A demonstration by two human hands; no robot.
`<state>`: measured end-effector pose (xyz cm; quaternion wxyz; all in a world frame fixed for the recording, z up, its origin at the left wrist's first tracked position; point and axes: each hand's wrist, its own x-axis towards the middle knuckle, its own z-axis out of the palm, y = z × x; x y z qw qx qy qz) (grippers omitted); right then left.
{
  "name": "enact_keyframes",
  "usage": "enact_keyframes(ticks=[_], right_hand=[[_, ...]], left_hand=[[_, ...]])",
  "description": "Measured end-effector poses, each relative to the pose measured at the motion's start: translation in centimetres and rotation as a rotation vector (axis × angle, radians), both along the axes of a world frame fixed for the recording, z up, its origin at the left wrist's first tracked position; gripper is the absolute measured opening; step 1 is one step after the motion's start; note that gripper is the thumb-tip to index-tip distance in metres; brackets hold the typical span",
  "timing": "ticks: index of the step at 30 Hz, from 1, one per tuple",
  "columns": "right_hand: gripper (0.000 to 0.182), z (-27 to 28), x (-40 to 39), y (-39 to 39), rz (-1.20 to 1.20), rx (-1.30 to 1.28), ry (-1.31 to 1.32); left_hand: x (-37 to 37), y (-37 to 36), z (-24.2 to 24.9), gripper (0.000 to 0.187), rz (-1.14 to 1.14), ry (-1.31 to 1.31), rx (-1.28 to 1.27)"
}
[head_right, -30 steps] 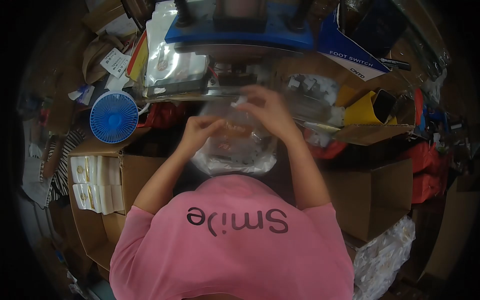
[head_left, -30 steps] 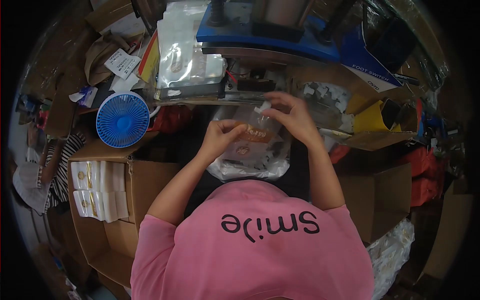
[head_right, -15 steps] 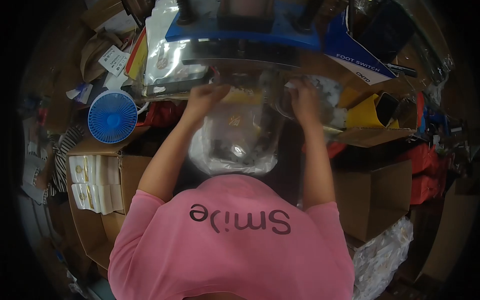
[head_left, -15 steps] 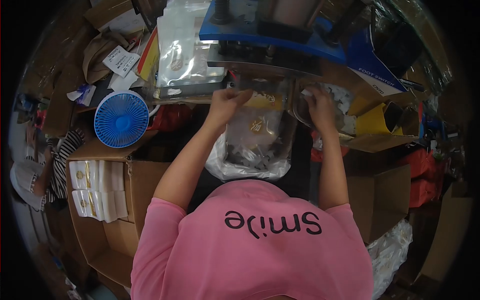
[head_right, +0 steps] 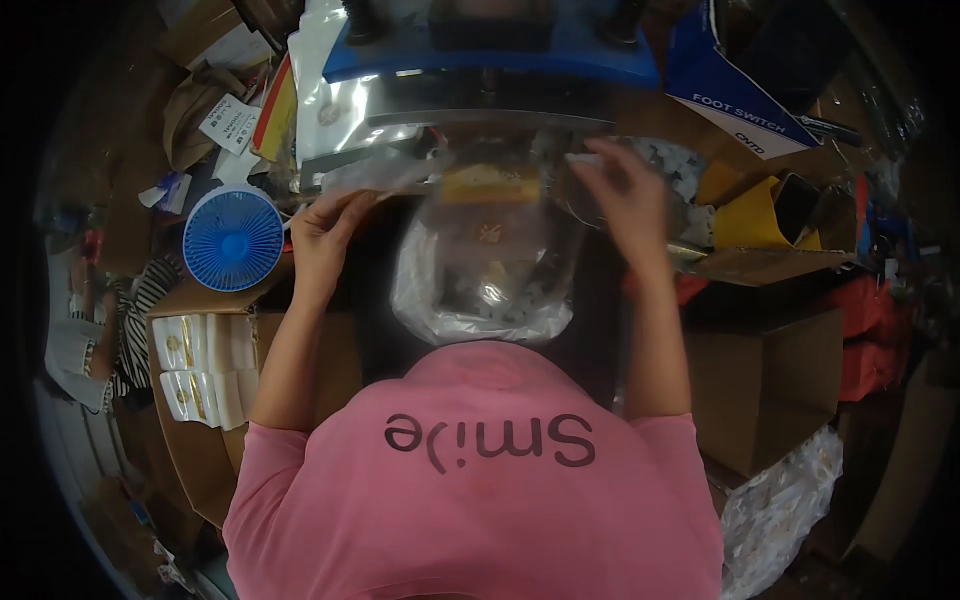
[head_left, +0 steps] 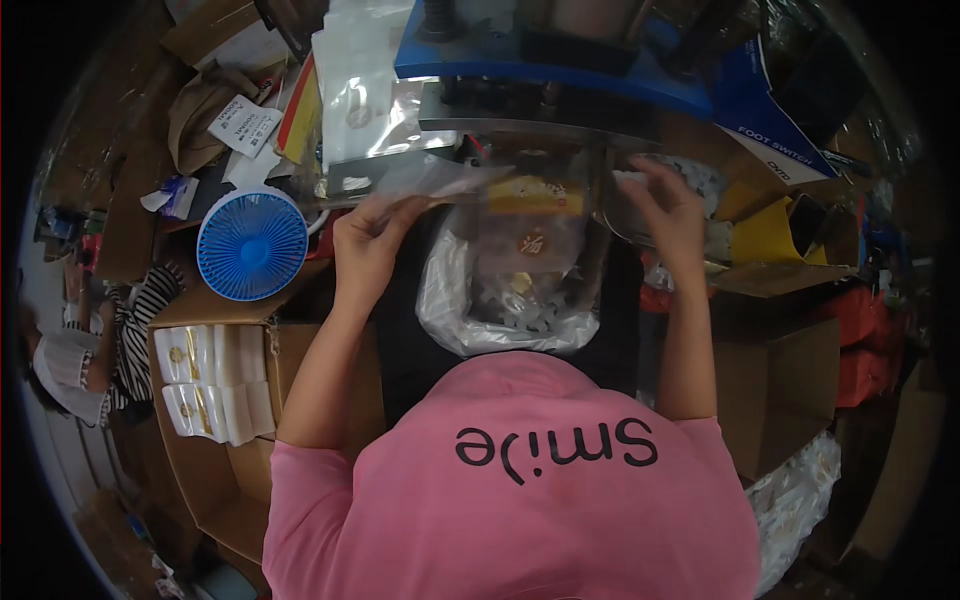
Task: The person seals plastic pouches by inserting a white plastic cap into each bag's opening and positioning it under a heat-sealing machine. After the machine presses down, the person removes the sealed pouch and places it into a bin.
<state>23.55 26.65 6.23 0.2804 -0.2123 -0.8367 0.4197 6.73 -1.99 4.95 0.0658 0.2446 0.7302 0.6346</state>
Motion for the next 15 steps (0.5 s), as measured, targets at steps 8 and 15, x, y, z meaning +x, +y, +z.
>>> enact_keyframes(ticks=[8, 15], right_hand=[[0.027, 3.4, -1.4, -6.0, 0.422, 0.209, -0.275], [0.031, 0.4, -1.8, -4.9, 0.371, -0.127, -0.159]], left_hand=[[5.1, 2.2, -5.4, 0.011, -0.326, -0.185, -0.078], [5.2, 4.1, -4.2, 0.026, -0.347, -0.376, -0.103]])
